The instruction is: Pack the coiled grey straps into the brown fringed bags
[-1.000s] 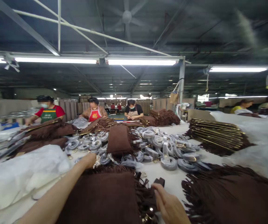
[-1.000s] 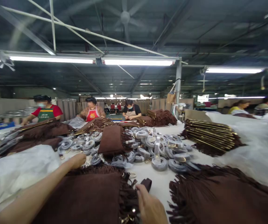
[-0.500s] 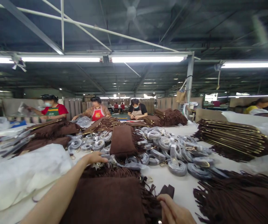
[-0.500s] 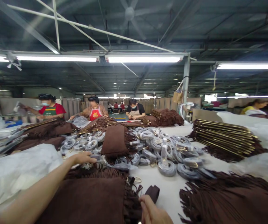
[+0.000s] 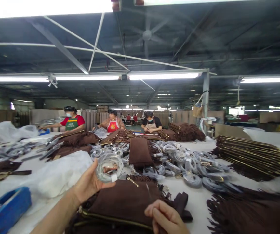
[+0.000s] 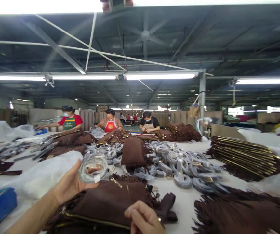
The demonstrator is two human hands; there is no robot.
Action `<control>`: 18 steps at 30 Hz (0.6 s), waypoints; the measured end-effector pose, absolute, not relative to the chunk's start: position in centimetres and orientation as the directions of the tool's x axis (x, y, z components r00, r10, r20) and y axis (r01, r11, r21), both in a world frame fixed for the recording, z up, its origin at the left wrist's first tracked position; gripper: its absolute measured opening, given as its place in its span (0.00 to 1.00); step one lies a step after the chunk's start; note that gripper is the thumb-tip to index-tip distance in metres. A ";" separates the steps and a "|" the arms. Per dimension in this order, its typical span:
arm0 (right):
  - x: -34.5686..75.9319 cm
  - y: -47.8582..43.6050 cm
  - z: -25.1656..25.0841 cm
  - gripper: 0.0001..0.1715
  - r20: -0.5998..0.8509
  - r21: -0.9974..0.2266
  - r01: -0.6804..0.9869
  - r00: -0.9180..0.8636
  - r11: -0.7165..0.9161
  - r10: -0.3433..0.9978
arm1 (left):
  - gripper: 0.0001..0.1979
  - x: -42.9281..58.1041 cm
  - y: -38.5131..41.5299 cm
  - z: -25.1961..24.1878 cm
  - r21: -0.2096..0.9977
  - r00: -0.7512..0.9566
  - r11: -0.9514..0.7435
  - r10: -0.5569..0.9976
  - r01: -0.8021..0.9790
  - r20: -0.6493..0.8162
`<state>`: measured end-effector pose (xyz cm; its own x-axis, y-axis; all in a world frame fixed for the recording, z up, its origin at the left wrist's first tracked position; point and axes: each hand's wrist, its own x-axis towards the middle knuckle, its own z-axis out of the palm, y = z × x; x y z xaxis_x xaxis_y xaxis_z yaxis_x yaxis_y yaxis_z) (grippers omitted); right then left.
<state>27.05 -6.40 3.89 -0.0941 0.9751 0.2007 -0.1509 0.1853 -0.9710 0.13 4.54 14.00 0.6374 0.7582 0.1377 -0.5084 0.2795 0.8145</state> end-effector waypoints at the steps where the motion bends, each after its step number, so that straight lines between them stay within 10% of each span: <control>1: 25.7 -7.0 4.5 0.27 0.162 -0.965 -0.230 -0.143 0.126 0.976 | 0.25 0.1 3.4 13.5 0.781 0.633 0.289 0.755 -0.554 0.171; 8: 20.7 -9.2 7.6 0.21 0.132 -0.676 -0.735 -0.048 0.054 0.990 | 0.25 -0.9 -2.4 8.0 0.724 0.647 0.293 0.713 -0.625 0.270; 13: 20.8 -10.5 10.7 0.14 0.252 -0.780 -0.606 -0.075 0.156 0.965 | 0.37 -1.5 -6.2 7.2 0.837 0.805 0.351 0.570 -0.421 0.165; 18: 20.5 -12.0 13.2 0.14 0.287 -0.949 -0.244 -0.410 0.199 0.866 | 0.24 0.8 -8.5 10.4 0.939 0.778 0.072 0.582 -0.337 0.235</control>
<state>20.49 -12.05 13.22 -0.4103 0.8656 0.2870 -0.2436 0.1992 -0.9492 0.81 -8.49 10.42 0.7785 0.5821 0.2346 -0.3366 0.0716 0.9389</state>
